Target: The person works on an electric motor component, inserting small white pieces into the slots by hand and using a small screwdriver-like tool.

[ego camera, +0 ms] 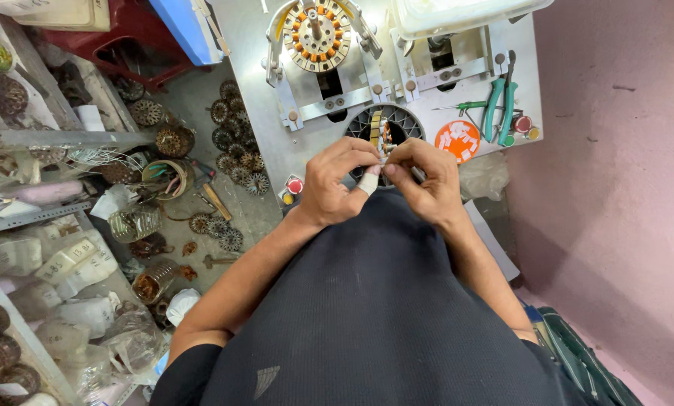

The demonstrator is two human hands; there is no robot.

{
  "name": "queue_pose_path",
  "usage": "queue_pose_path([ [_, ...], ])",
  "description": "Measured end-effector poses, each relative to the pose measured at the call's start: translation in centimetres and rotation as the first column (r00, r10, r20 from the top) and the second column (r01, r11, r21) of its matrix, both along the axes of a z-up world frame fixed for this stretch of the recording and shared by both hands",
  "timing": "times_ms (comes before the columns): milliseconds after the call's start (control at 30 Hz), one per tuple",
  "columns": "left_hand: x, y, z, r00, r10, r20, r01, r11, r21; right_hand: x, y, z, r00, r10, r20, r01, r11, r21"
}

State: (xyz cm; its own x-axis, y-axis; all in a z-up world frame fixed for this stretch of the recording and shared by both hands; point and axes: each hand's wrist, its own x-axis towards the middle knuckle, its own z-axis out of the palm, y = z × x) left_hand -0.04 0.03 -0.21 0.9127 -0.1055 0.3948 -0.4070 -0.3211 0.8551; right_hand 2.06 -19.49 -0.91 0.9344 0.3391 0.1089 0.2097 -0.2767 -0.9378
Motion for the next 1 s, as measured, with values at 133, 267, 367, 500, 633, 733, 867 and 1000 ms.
queue_pose_path([
  [133, 0.4, 0.3, -1.0, 0.995, -0.02, 0.095, 0.014, 0.998, 0.06, 0.0, 0.9, 1.1, 0.997, -0.074, 0.007, 0.074, 0.996, -0.056],
  [267, 1.1, 0.6, -2.0, 0.999, -0.034, 0.006, 0.034, 0.995, 0.096, 0.8, 1.0, 1.4, 0.989, -0.071, 0.128, 0.087, 0.988, -0.127],
  [367, 2.1, 0.4, -3.1, 0.992, -0.033, -0.119, 0.045, 0.994, 0.098, 1.8, 1.3, 0.6, 0.985, -0.133, 0.11, 0.147, 0.982, -0.123],
  [500, 3.2, 0.0, -5.0, 0.935, -0.159, -0.317, 0.171, 0.985, 0.011, 2.3, 1.6, -0.5, 0.98, -0.141, 0.14, 0.165, 0.97, -0.181],
  [633, 2.6, -0.5, -6.3, 0.951, -0.133, -0.28, 0.129, 0.991, -0.031, 1.8, 1.9, -0.6, 0.982, -0.126, 0.144, 0.145, 0.98, -0.135],
  [733, 1.9, -0.8, -6.7, 0.98, -0.105, -0.17, 0.102, 0.994, -0.03, 1.3, 2.1, -0.4, 0.981, -0.129, 0.142, 0.15, 0.978, -0.145],
  [867, 1.4, -0.8, -6.5, 0.98, -0.098, -0.172, 0.106, 0.994, 0.035, 1.1, 2.0, -0.2, 0.982, -0.116, 0.151, 0.145, 0.97, -0.196],
  [1000, 1.6, -0.7, -5.8, 0.975, -0.123, -0.184, 0.131, 0.991, 0.033, 1.3, 2.3, -0.4, 0.971, -0.115, 0.209, 0.161, 0.963, -0.216],
])
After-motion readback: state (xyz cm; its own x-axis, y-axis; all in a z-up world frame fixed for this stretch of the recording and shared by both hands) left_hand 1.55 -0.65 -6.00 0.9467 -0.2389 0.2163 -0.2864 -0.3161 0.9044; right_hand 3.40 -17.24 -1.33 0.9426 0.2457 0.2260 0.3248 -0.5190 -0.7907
